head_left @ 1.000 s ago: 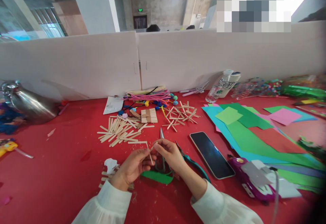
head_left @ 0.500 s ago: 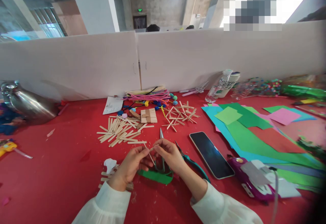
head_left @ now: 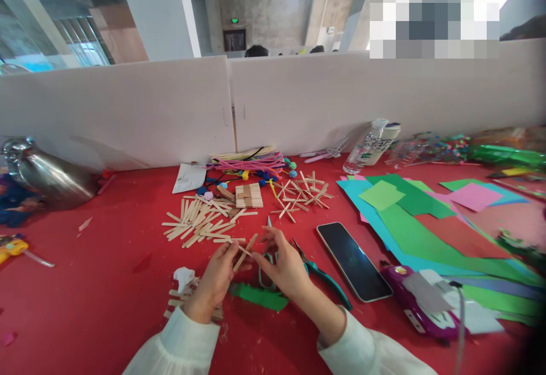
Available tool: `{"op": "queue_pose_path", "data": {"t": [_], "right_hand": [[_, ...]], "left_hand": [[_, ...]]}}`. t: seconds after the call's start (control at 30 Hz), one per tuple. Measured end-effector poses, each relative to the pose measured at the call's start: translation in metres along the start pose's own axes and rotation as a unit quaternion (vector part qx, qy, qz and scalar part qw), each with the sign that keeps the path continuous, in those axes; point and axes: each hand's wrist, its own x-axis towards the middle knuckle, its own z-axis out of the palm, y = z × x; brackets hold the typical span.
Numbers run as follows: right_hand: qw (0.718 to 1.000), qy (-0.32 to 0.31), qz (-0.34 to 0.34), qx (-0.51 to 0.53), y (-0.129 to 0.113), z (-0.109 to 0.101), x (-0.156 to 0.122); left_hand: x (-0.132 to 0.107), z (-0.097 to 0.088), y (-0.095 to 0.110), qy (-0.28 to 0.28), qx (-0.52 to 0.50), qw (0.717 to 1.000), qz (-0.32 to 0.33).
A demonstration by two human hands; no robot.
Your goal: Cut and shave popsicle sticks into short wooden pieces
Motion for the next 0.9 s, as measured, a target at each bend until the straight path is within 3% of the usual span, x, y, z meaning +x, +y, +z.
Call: {"op": "queue_pose_path", "data": {"t": [0.23,0.37,0.47,0.6,0.7,0.8,0.9], "right_hand": [[0.991,-0.060,-0.082,-0.088,-0.003,-0.003,0.001],[0.987,-0.061,-0.079,-0.126,0.000,-0.006,0.004],[0.987,-0.028,-0.041,-0.153,0.010,-0.018,0.011],[0.978,0.030,0.046,-0.203,0.037,-0.045,0.024],[0.962,0.058,0.114,-0.241,0.060,-0.061,0.030],[0.954,0.058,0.152,-0.253,0.075,-0.067,0.031],[0.953,0.072,0.172,-0.241,0.078,-0.067,0.031]], "left_hand": [[0.000,0.002,0.000,0.008,-0.006,1.000,0.023],[-0.001,0.000,0.000,-0.011,0.028,0.999,0.024],[-0.001,0.000,0.003,-0.013,0.047,0.998,0.039],[0.002,-0.002,0.007,0.040,0.150,0.982,0.105],[0.004,-0.006,0.008,0.059,0.277,0.943,0.174],[0.005,-0.009,0.006,0.042,0.383,0.895,0.226],[0.003,-0.008,0.004,0.017,0.373,0.905,0.203]]}}
